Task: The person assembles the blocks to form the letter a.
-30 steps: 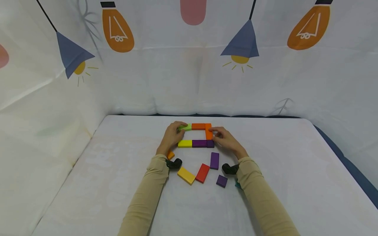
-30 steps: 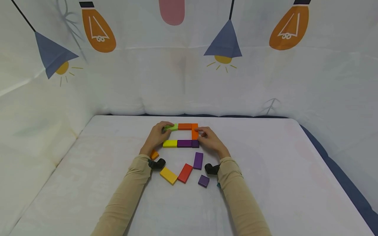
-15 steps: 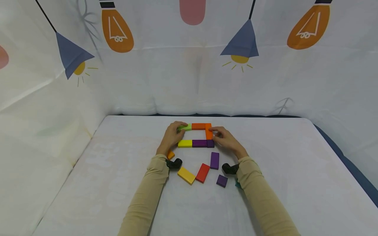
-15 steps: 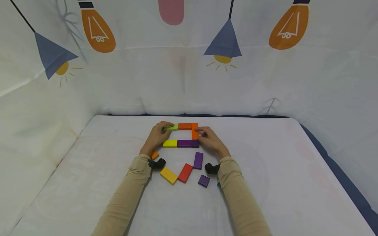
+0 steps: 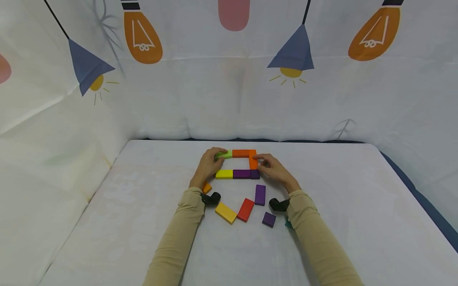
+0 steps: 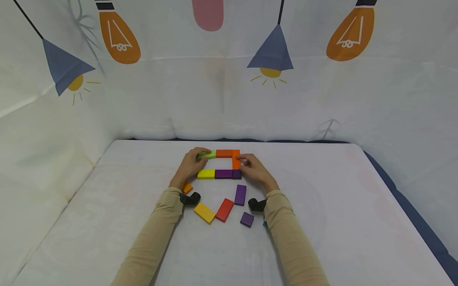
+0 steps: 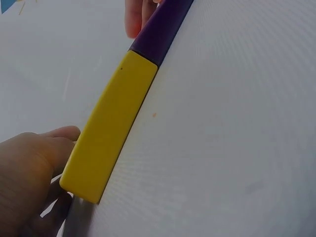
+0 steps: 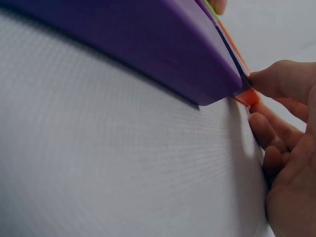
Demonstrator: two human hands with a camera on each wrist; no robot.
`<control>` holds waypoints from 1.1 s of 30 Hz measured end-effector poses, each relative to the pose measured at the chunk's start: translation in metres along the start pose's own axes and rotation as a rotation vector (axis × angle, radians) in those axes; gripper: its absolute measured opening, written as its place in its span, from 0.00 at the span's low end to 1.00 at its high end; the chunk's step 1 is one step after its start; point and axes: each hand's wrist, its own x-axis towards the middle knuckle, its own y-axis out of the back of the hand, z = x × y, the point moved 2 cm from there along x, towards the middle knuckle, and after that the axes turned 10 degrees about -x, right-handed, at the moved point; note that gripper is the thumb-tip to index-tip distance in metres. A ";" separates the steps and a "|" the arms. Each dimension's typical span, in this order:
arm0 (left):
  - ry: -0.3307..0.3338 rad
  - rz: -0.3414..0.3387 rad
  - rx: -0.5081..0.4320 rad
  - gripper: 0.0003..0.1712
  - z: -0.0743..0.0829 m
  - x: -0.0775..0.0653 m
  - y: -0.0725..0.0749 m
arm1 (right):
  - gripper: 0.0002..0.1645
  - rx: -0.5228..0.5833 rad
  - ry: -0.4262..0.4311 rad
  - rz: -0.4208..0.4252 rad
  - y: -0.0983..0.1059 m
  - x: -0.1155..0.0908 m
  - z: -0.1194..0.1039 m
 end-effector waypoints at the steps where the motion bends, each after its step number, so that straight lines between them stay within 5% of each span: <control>1: 0.001 -0.002 -0.002 0.15 0.000 0.000 0.000 | 0.25 0.000 0.001 -0.001 0.000 0.000 0.000; 11: 0.050 0.073 -0.166 0.15 -0.004 -0.002 0.005 | 0.25 0.010 0.050 0.015 0.002 -0.001 -0.001; 18: 0.077 0.129 -0.214 0.15 0.001 -0.002 0.012 | 0.27 0.076 -0.048 -0.018 0.007 -0.009 -0.003; 33: -0.011 0.059 -0.169 0.14 0.014 0.002 0.029 | 0.29 0.020 0.074 -0.054 0.008 -0.054 -0.012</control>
